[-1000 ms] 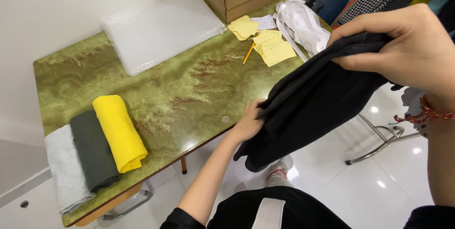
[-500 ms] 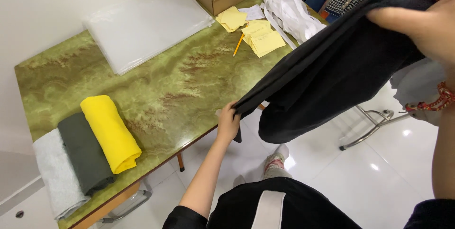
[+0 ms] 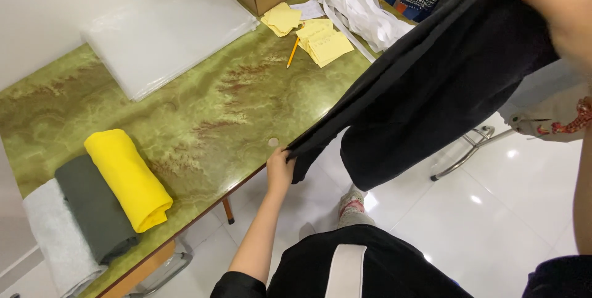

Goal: The person takes several shirts from a clothing rack, including a dark green shirt, a yellow shirt, a black shirt, and a light blue shirt. They fold each shirt by hand on a table and place them in a neat stack.

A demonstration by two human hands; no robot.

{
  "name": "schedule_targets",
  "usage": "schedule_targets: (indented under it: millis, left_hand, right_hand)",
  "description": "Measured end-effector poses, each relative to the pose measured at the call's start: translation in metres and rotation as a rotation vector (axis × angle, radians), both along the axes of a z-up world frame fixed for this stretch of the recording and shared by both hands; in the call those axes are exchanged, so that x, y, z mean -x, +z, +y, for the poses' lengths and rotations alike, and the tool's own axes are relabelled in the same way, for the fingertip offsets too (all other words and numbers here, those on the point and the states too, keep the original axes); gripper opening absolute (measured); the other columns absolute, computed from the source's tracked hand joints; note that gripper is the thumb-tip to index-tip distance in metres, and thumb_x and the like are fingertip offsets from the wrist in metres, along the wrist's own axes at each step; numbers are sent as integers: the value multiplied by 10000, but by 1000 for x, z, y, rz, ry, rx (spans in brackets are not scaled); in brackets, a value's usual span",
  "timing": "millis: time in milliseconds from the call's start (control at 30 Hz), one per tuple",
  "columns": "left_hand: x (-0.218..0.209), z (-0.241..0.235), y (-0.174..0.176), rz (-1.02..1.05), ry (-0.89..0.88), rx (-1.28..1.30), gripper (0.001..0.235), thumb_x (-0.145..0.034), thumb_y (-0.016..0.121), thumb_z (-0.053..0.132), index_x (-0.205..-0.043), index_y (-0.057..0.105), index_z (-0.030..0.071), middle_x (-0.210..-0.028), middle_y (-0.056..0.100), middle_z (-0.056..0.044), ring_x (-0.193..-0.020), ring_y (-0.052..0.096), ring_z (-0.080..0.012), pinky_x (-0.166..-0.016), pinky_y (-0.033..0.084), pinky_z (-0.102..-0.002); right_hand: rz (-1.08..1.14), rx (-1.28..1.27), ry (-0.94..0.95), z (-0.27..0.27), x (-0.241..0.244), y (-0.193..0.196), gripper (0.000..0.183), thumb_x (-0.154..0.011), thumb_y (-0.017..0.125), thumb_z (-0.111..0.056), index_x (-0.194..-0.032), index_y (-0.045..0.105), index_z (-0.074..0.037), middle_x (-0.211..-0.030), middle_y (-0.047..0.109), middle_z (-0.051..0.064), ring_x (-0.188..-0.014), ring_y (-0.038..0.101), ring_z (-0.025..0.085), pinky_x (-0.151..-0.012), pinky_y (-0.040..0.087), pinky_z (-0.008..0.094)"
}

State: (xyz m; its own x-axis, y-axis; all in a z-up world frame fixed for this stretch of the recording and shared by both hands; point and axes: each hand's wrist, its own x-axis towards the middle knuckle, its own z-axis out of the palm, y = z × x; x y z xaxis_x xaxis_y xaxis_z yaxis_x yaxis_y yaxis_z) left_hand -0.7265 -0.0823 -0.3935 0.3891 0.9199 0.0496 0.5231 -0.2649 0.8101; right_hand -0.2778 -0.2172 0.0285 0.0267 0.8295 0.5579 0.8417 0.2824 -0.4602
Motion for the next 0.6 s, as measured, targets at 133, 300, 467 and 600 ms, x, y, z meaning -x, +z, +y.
schedule_targets:
  millis: [133, 300, 467, 600]
  left_hand:
    - [46, -3, 4, 2, 26, -1, 204, -863, 731, -7, -1035, 833, 34, -1042, 758, -82, -983, 713, -317, -905, 534, -397]
    - [109, -29, 16, 27, 137, 155, 225, -860, 790, 65, -1071, 855, 112, -1100, 818, -24, -1025, 760, -212, -922, 566, -340]
    - [192, -58, 46, -168, 189, 312, 83, -879, 824, 156, -931, 863, 104, -933, 833, 44, -882, 681, -57, -821, 469, -241]
    - [272, -90, 97, -188, 274, 272, 37, -867, 845, 95, -834, 831, 104, -845, 782, 39, -824, 662, -66, -786, 470, -234]
  right_hand:
    - [-27, -16, -111, -11, 49, 2, 141, -1288, 779, 106, -1406, 712, 67, -1302, 689, 157, -1193, 628, 239, -1084, 475, 353]
    - [-101, 121, -181, -1, 106, 5, 139, -1200, 854, -42, -1320, 784, -44, -1151, 720, 56, -1018, 596, 134, -909, 447, 280]
    - [-46, 220, 47, 51, 84, -16, 206, -1106, 803, -5, -1302, 743, 4, -1240, 734, 100, -1132, 639, 162, -1058, 474, 288]
    - [-273, 619, -45, 107, 90, -36, 237, -965, 830, -185, -1200, 831, -162, -1096, 807, 32, -1026, 702, 168, -955, 490, 337]
